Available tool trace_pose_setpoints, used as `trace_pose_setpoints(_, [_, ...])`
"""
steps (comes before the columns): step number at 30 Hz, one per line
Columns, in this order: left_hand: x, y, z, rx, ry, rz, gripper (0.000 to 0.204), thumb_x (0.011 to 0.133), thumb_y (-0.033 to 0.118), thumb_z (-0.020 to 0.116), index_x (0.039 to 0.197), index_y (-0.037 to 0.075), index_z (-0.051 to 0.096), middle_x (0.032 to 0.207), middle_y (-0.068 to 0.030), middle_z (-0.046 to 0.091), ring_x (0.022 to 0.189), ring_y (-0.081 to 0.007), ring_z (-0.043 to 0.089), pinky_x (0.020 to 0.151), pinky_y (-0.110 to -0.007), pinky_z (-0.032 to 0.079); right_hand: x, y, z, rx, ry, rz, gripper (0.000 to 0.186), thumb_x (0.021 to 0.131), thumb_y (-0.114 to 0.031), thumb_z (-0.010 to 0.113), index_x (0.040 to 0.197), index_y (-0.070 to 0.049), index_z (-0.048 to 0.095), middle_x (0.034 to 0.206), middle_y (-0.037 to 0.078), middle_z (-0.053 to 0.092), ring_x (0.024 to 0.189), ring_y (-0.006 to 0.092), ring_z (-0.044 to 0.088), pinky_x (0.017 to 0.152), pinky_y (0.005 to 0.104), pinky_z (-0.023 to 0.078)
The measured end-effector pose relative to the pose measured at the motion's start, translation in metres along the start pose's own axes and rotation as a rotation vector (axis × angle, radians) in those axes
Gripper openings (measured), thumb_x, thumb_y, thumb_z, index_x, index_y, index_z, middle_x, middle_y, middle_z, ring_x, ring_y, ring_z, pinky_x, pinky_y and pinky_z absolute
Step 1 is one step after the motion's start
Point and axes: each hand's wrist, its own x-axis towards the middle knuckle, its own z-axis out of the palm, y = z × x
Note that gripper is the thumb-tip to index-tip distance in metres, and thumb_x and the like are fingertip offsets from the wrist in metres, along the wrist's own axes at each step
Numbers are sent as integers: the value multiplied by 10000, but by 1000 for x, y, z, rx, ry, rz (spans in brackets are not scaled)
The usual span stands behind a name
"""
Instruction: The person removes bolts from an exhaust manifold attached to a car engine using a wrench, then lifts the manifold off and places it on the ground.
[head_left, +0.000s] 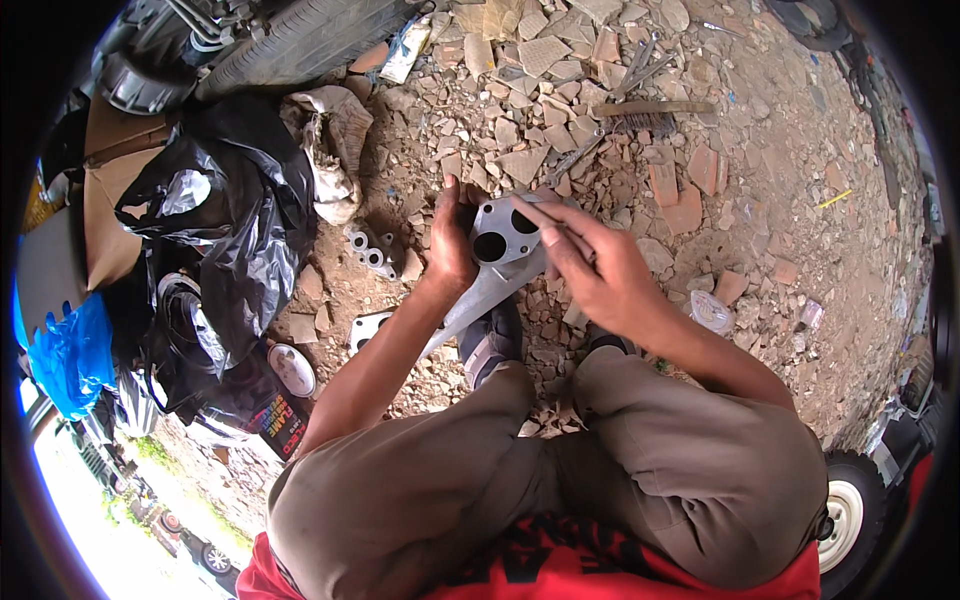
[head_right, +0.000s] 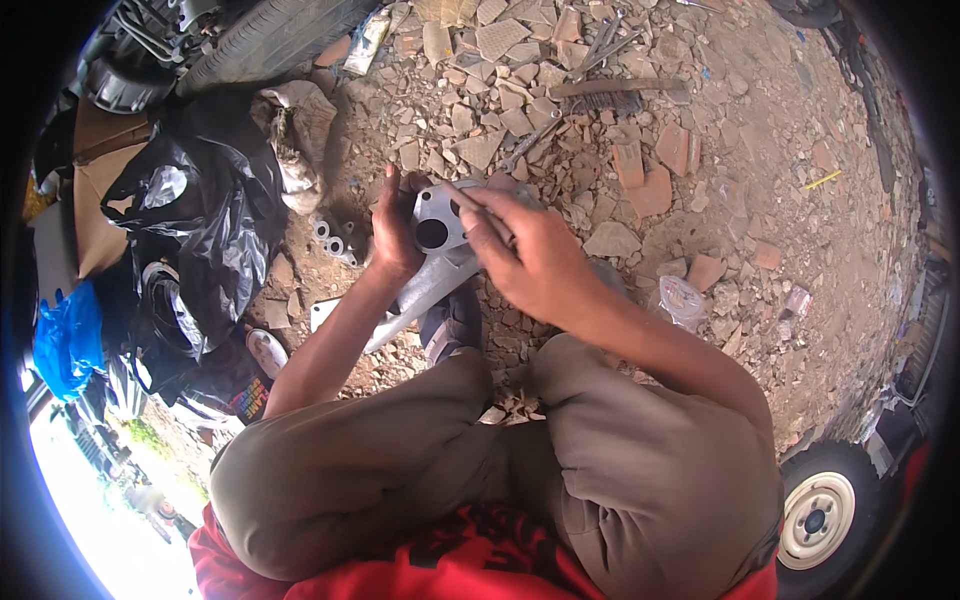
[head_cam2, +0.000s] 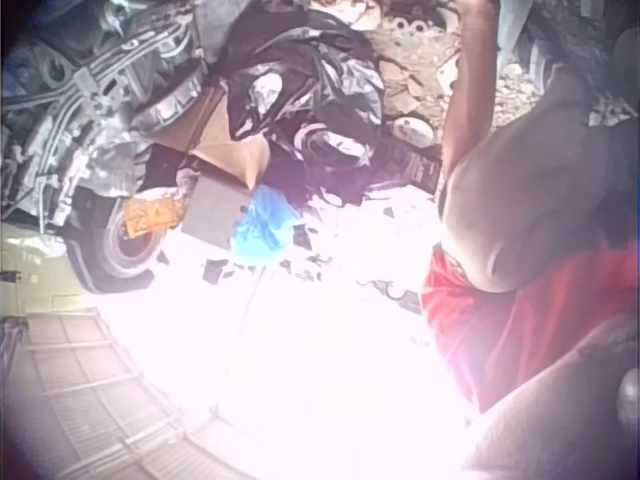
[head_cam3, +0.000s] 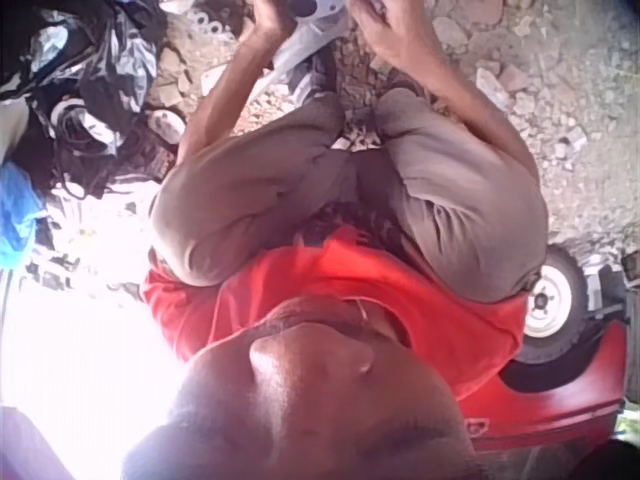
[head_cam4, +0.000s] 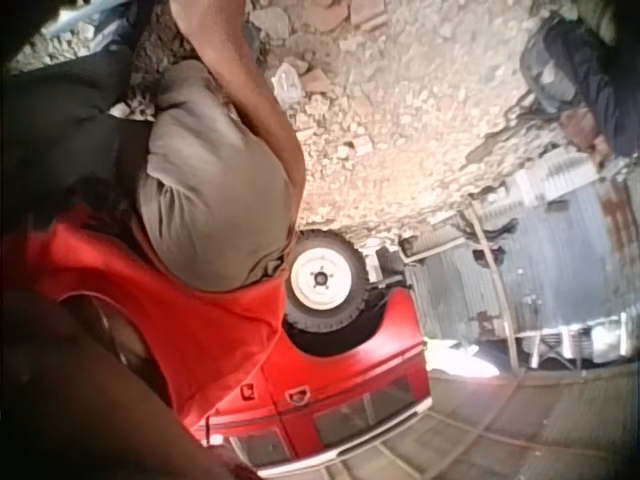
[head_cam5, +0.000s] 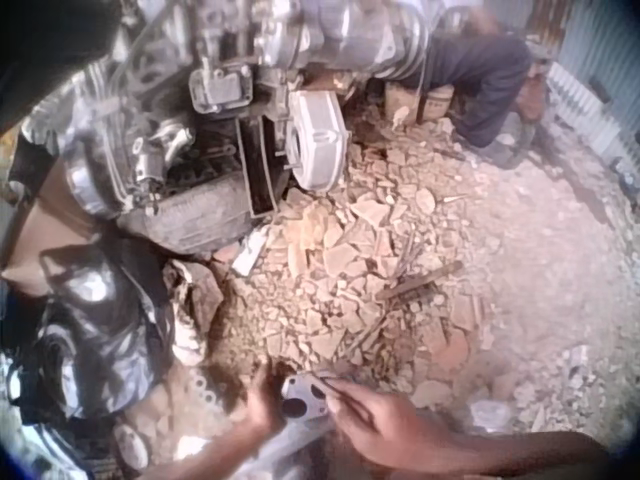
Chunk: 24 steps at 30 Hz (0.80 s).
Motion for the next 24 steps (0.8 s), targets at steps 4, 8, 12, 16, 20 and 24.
trace_pose_setpoints(4, [-15,-25,3,167,93,78,505,1018,572,420,1100,91,553,1058,-76,606,1012,-207,606,908,-368,496,17,-2,-44,-354,-50,-224,278,933,-173,642,1136,9,693,933,195,692,716,280,669,649,383,521])
trace_pose_setpoints(8, [-35,-20,28,547,118,150,521,1042,528,414,1037,37,587,980,-60,613,956,-165,588,891,-332,481,20,-7,-65,-656,-307,-317,281,873,-155,679,1120,-22,694,977,174,657,869,350,662,756,440,530])
trace_pose_setpoints(12, [-32,-21,32,824,73,292,424,1033,434,534,968,20,597,839,-9,572,777,-95,496,726,-278,451,20,-10,-61,-851,-384,-300,266,861,-164,688,1101,-50,684,1008,142,623,890,344,649,783,442,523])
trace_pose_setpoints(16, [-26,-20,40,703,122,200,350,1022,373,580,958,30,600,767,12,552,728,-79,474,653,-263,435,21,0,-57,-933,-415,-457,261,861,-189,694,1088,-60,683,1038,134,616,907,342,651,800,450,528])
trace_pose_setpoints(20, [-27,-21,34,751,84,260,326,1017,360,590,974,38,616,770,5,558,710,-74,478,633,-267,438,24,4,-52,-997,-398,-488,298,855,-201,707,1109,-56,650,1048,145,627,913,342,661,791,455,537])
trace_pose_setpoints(24, [-30,-27,39,782,106,257,322,1013,358,598,995,38,628,780,4,568,711,-73,484,634,-266,438,31,9,-44,-832,-244,-334,252,849,-155,719,1043,-34,612,1034,164,647,912,352,675,758,466,550])
